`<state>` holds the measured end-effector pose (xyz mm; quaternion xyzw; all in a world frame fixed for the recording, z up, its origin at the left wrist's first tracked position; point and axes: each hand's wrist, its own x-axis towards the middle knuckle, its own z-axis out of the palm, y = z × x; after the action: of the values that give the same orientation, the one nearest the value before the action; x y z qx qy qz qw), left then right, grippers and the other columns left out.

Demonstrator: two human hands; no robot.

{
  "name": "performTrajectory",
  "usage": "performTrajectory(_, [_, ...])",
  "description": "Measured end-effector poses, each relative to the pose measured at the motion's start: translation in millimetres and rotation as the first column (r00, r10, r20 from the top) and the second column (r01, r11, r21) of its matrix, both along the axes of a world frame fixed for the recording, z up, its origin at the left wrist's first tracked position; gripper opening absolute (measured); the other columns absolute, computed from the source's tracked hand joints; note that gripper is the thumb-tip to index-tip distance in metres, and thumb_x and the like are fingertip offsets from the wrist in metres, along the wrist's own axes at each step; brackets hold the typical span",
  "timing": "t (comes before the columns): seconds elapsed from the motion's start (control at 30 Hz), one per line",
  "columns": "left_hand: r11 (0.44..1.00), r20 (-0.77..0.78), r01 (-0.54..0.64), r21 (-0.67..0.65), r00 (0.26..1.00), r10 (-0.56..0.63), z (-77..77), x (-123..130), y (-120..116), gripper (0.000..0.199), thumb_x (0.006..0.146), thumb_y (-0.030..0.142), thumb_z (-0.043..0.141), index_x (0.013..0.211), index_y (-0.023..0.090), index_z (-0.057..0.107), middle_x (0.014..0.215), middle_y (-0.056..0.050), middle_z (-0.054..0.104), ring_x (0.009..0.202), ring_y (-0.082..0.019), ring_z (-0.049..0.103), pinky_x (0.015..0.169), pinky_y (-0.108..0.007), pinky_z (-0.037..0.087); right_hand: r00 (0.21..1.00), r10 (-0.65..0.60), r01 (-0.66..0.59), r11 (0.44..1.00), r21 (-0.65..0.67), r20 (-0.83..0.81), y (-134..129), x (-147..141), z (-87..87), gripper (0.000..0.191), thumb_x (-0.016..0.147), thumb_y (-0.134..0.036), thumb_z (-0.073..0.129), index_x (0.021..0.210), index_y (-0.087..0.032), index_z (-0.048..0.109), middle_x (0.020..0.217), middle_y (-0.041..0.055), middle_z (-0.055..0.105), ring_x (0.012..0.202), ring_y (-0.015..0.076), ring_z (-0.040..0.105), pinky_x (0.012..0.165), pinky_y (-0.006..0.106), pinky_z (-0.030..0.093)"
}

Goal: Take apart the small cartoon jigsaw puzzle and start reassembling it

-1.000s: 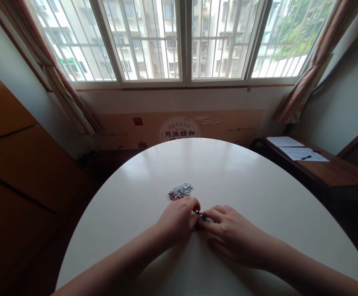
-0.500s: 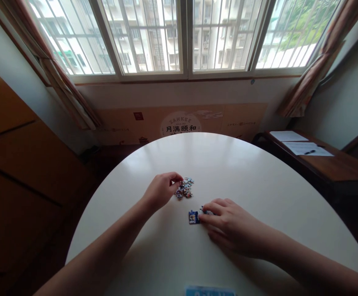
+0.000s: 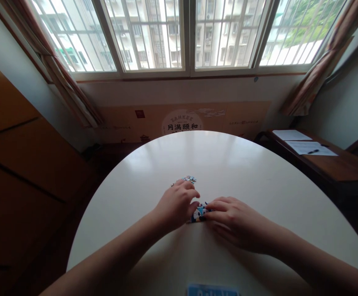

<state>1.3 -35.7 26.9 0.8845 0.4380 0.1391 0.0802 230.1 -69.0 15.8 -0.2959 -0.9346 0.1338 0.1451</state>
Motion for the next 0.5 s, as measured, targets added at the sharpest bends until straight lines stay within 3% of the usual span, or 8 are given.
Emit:
performTrajectory(0.17, [0.998,-0.099,0.043,-0.042,0.994,-0.047,-1.9,8.2,-8.7,0.015,0.091,0.026,0.062,0.089,0.019,0.075,0.098,-0.008,0.068,0.099,-0.025,0.058,0.094,-0.04,0.049,1.0,0.012,-0.012,1.0,0.013,-0.002,0.0,-0.7,-2.3,0.025,0.098,-0.021,0.053,0.118,-0.022,0.068,0.112,0.0081,0.07,0.104,0.0235,0.062,0.094,0.043,0.049])
performTrajectory(0.5, [0.989,-0.072,-0.072,-0.133,0.995,0.062,-5.8,10.7,-8.4,0.012,0.087,0.026,0.066,0.091,0.02,0.075,0.102,-0.008,0.07,0.103,-0.027,0.059,0.091,-0.038,0.05,1.0,0.01,-0.01,1.0,0.016,-0.001,-1.5,-2.0,-1.9,0.023,0.097,-0.021,0.053,0.115,-0.021,0.068,0.113,0.0081,0.069,0.103,0.0236,0.06,0.092,0.042,0.049])
